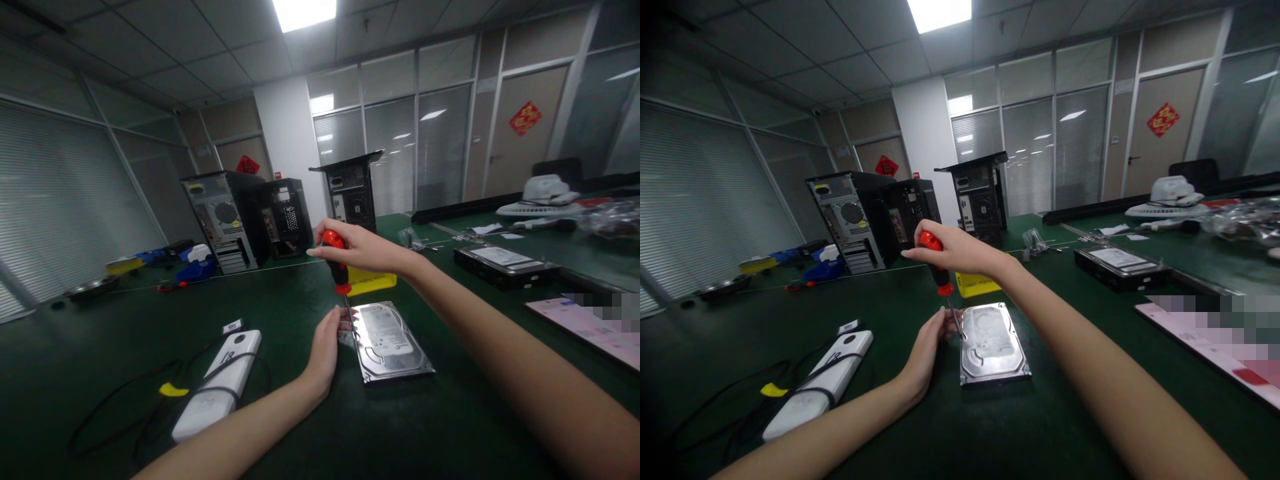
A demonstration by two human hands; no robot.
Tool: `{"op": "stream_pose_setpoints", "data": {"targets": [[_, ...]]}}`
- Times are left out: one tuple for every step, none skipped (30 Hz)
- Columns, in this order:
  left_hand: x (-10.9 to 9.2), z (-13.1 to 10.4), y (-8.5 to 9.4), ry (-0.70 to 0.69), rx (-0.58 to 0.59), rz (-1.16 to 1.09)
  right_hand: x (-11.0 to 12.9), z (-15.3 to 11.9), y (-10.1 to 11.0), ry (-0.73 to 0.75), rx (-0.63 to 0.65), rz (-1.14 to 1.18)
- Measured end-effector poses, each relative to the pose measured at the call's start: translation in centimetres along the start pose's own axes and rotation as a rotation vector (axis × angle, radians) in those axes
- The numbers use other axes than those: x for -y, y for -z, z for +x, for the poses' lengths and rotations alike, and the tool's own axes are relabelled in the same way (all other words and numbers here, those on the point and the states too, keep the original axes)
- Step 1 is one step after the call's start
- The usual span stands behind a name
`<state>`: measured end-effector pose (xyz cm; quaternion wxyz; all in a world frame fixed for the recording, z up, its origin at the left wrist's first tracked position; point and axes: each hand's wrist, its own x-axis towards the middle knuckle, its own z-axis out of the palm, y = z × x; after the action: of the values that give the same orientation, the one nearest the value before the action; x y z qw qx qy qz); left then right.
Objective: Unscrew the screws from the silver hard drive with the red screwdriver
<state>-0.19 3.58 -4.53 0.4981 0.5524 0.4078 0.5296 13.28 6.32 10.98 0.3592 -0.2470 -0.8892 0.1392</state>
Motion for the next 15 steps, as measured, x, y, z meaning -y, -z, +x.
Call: {"op": "stream_pose_setpoints", "data": {"targets": [[0.0,0.0,0.0,0.002,0.004,0.004,0.0,-0.1,0.3,-0.010,0.007,0.013],[0.0,0.0,0.0,0.004,0.005,0.012,-0.1,-0.2,0.5,-0.024,0.017,0.032],[-0.1,0.0,0.0,0.006,0.004,0.018,-0.2,-0.3,0.8,-0.043,0.029,0.052],[-0.1,0.0,0.0,0.006,0.003,0.023,-0.4,-0.3,1.0,-0.061,0.041,0.072],[-0.1,0.0,0.0,0.005,0.003,0.026,-0.5,-0.4,1.2,-0.076,0.049,0.088],[-0.1,0.1,0.0,0.004,0.002,0.027,-0.7,-0.4,1.4,-0.085,0.052,0.098],[-0.1,0.1,0.0,0.005,-0.001,0.028,-0.8,-0.4,1.5,-0.087,0.051,0.102],[-0.2,0.1,0.0,0.007,-0.004,0.029,-0.9,-0.4,1.5,-0.081,0.049,0.099],[-0.2,0.1,0.0,0.010,-0.006,0.033,-1.0,-0.4,1.5,-0.068,0.045,0.090],[-0.2,0.1,0.0,0.013,-0.008,0.037,-1.0,-0.4,1.5,-0.051,0.042,0.077],[-0.2,0.1,0.0,0.015,-0.006,0.041,-1.0,-0.3,1.5,-0.033,0.041,0.061],[-0.2,0.1,0.0,0.016,-0.002,0.045,-0.9,-0.3,1.5,-0.020,0.040,0.047],[-0.2,0.1,0.0,0.017,0.002,0.048,-0.8,-0.3,1.5,-0.011,0.040,0.035],[-0.3,0.1,-0.1,0.021,0.005,0.051,-0.7,-0.2,1.5,-0.007,0.040,0.029],[-0.3,0.1,-0.1,0.025,0.001,0.052,-0.6,-0.2,1.5,-0.011,0.037,0.025]]}}
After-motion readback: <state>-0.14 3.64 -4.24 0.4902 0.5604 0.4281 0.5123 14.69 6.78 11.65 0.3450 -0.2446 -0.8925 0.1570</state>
